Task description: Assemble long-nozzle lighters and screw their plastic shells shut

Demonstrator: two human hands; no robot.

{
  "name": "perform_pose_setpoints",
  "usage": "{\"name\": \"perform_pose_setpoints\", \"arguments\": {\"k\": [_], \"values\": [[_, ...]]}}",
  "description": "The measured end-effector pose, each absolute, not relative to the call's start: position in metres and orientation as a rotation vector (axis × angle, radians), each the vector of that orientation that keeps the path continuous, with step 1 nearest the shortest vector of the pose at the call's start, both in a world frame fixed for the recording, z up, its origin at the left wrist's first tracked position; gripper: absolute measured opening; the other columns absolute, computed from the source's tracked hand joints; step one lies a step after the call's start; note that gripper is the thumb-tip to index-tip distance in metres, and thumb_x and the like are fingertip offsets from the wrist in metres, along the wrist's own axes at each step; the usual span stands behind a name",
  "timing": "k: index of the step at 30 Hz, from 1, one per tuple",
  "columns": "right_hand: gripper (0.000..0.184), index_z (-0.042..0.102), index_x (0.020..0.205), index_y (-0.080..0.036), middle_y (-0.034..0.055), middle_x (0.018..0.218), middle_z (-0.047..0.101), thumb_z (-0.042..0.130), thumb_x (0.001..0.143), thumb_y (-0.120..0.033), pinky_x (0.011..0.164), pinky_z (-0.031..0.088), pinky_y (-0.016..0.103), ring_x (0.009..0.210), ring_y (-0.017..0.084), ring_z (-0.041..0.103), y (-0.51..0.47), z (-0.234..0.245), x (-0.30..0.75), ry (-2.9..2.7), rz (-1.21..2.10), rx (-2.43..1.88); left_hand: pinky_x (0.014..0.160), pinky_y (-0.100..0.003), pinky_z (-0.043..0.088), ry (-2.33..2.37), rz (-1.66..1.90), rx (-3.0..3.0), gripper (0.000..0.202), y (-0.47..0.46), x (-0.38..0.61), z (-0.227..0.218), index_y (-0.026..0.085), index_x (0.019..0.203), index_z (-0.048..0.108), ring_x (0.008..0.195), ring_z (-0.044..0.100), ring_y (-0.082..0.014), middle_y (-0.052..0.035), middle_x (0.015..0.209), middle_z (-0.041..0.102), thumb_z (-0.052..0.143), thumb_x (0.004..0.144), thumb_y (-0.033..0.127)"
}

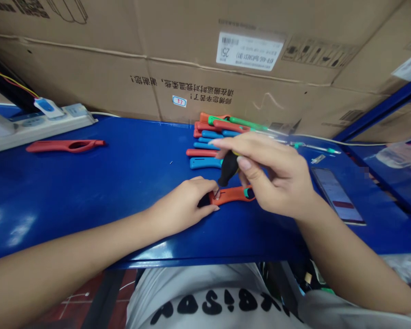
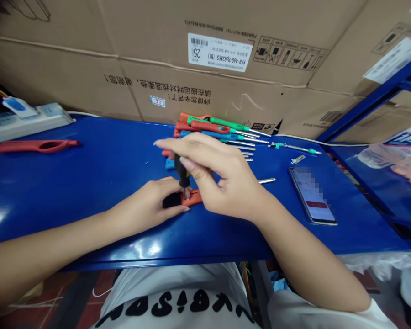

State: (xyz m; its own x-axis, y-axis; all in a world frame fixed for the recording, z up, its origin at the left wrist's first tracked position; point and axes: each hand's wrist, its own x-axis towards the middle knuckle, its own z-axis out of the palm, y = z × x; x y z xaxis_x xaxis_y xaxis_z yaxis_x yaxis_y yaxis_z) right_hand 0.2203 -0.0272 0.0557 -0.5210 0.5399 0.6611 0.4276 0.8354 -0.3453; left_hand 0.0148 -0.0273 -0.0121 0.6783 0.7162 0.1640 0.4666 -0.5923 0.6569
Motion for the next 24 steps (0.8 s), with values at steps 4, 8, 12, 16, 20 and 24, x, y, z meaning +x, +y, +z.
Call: {"name": "perform_pose_setpoints", "arguments": {"k": [4,8,12,16,20,24], "values": [[0.017,0.073,0.108,-0.025,0.0039,0.099,0.074,0.062,0.096,-0.030,0.084,0.060,0.035,0.091,0.019,0.070,-0.025,0.053,0.217,-2.143,-0.070,-0.705,0.079,-0.032,0.048,0.894,0.576,2.324,0.009,-0.027,0.014,-0.014,0.019,0.094,0.062,0.088,0.064,-0.0196,-0.0018,0.093,0.067,0.069,0.089,0.018],[0.036,0.060,0.134,-0.023,0.0075,0.125,0.069,0.040,0.105,-0.027,0.092,0.059,0.038,0.107,0.020,0.068,-0.022,0.050,0.217,-2.180,0.019,-0.727,0.081,-0.032,0.049,0.901,0.581,2.330,0.011,-0.026,0.013,-0.016,0.019,0.098,0.062,0.091,0.064,-0.0204,-0.0026,0.095,0.067,0.070,0.090,0.022],[0.030,0.065,0.128,-0.024,0.0034,0.110,0.073,0.050,0.103,-0.029,0.089,0.059,0.036,0.095,0.017,0.070,-0.021,0.048,0.216,-2.158,0.097,-0.659,0.083,-0.033,0.050,0.900,0.580,2.322,0.012,-0.026,0.014,-0.018,0.019,0.099,0.063,0.093,0.065,-0.0207,-0.0029,0.098,0.068,0.070,0.090,0.021],[0.025,0.069,0.118,-0.024,0.0041,0.107,0.075,0.064,0.096,-0.034,0.090,0.059,0.035,0.097,0.019,0.070,-0.023,0.047,0.213,-2.125,-0.059,-0.653,0.080,-0.033,0.051,0.879,0.611,2.324,0.012,-0.027,0.016,-0.017,0.018,0.099,0.063,0.089,0.064,-0.0203,-0.0030,0.095,0.068,0.069,0.089,0.018],[0.037,0.058,0.137,-0.021,0.0048,0.128,0.069,0.039,0.105,-0.020,0.099,0.056,0.035,0.115,0.017,0.066,-0.026,0.049,0.210,-2.180,0.208,-0.651,0.085,-0.036,0.051,0.896,0.589,2.319,0.009,-0.029,0.016,-0.016,0.019,0.100,0.063,0.094,0.064,-0.0219,-0.0047,0.100,0.068,0.067,0.091,0.019],[0.021,0.070,0.115,-0.024,0.0008,0.101,0.074,0.056,0.100,-0.028,0.089,0.059,0.031,0.093,0.015,0.070,-0.027,0.052,0.209,-2.179,0.131,-0.637,0.085,-0.036,0.051,0.891,0.601,2.345,0.009,-0.030,0.017,-0.018,0.019,0.100,0.062,0.093,0.064,-0.0221,-0.0041,0.097,0.067,0.066,0.092,0.020]]}}
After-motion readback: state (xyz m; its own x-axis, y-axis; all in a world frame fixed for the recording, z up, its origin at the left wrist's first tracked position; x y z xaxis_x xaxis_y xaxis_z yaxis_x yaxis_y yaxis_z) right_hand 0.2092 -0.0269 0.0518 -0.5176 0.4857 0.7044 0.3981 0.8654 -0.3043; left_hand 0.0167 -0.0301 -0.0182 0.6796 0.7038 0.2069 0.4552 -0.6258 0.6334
